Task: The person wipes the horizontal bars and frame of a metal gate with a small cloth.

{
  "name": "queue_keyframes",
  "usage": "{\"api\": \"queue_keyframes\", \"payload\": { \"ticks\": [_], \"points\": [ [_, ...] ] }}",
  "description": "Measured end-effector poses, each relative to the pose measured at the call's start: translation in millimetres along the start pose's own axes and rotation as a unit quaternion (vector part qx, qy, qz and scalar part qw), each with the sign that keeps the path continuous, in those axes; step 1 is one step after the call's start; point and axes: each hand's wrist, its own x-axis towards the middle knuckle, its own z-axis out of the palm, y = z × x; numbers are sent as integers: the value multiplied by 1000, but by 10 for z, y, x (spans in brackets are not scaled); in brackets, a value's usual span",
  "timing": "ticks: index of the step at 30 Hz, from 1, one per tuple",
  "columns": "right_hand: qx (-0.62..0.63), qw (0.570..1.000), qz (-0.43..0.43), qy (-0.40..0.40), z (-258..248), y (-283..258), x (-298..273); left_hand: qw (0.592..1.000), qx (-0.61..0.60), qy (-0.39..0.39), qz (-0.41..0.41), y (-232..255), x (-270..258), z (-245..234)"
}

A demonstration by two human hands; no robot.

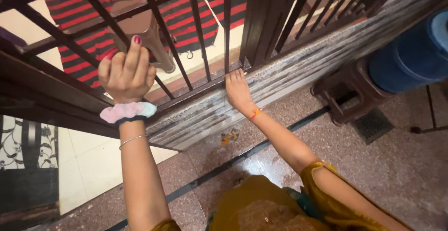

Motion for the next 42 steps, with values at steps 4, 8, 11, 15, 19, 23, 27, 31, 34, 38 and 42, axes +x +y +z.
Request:
{"api": "queue_keyframes", "payload": {
  "ticks": [4,8,11,15,19,23,27,31,34,38,42],
  "points": [
    [48,998,20,-45,-54,-83,36,1000,-3,11,-1,28,-14,-7],
    [134,983,-29,-121,31,-500,63,1000,3,8,1,26,24,-37],
    [175,975,-105,-87,123,-1181,114,1000,3,12,6,19,76,-71],
    [253,944,-212,-14,40,-2075,226,1000,9,16,-4,44,108,-105],
    [347,894,-243,150,-47,-2379,279,1000,8,26,-5,60,137,-116],
    [190,938,-220,-189,156,-2108,210,1000,2,13,-6,41,131,-122],
    [139,968,-199,-59,285,-1563,67,1000,12,20,11,10,131,-128],
    [93,985,-143,-36,281,-756,-15,1000,4,21,8,17,116,-113],
    [28,992,-70,-97,31,-186,-18,1000,3,21,3,29,115,-103],
    [122,992,-28,-7,-154,158,-117,1000,3,17,1,30,96,-91],
    [134,991,5,20,-56,-91,-117,1000,4,16,-6,50,91,-84]
  ]
}}
